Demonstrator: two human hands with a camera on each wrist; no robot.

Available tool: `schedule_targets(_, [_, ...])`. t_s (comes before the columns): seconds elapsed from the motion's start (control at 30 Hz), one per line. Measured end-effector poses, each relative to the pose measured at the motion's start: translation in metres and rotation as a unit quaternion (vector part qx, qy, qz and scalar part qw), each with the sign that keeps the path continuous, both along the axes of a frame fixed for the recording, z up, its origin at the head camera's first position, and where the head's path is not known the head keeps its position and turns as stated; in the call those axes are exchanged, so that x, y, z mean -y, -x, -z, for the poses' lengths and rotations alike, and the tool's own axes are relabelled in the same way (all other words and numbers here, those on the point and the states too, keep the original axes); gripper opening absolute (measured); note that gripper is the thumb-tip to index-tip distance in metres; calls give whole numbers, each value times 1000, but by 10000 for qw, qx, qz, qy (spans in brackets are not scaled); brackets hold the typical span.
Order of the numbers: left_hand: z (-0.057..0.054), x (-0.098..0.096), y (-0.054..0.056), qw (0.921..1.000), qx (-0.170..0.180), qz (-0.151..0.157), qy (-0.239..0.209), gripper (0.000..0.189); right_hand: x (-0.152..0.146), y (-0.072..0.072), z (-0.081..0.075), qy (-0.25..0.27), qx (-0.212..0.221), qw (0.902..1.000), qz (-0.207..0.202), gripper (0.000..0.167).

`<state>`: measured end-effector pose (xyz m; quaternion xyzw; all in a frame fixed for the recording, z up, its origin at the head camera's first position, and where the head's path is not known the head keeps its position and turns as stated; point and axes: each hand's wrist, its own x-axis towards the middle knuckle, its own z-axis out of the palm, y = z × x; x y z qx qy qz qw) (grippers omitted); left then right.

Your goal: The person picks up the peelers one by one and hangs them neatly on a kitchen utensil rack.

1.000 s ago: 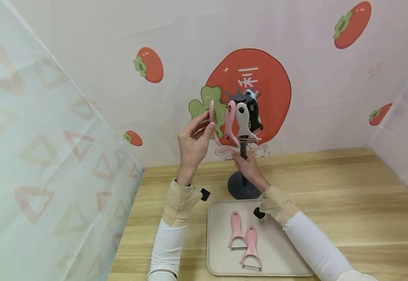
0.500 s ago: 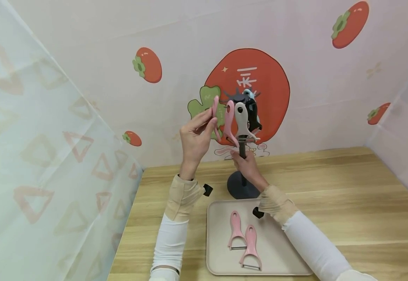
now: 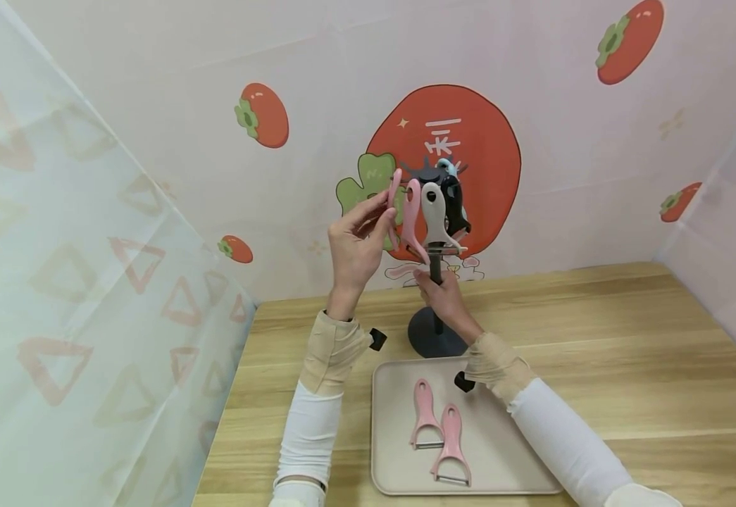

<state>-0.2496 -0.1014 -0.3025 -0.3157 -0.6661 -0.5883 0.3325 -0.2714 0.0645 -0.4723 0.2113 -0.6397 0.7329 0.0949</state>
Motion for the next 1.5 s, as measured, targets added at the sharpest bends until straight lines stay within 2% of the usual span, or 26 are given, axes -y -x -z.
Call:
schedule_targets(0.43, [0, -8, 0, 9992, 359, 168, 54, 29, -2, 0, 1, 12, 40, 10000, -21, 64])
schedule_targets(1.03, [-1, -9, 0, 9984, 413, 370, 126, 31, -3, 2, 0, -36, -12, 10000, -51, 61])
schedule_targets(1.27, [4, -4, -5, 9983, 523, 54, 243, 29, -2, 2, 0, 43, -60, 10000, -12, 61])
schedule_targets(1.5, [16, 4, -26, 9955, 559, -369, 670, 22, -2, 1, 0, 58, -49, 10000, -17, 63])
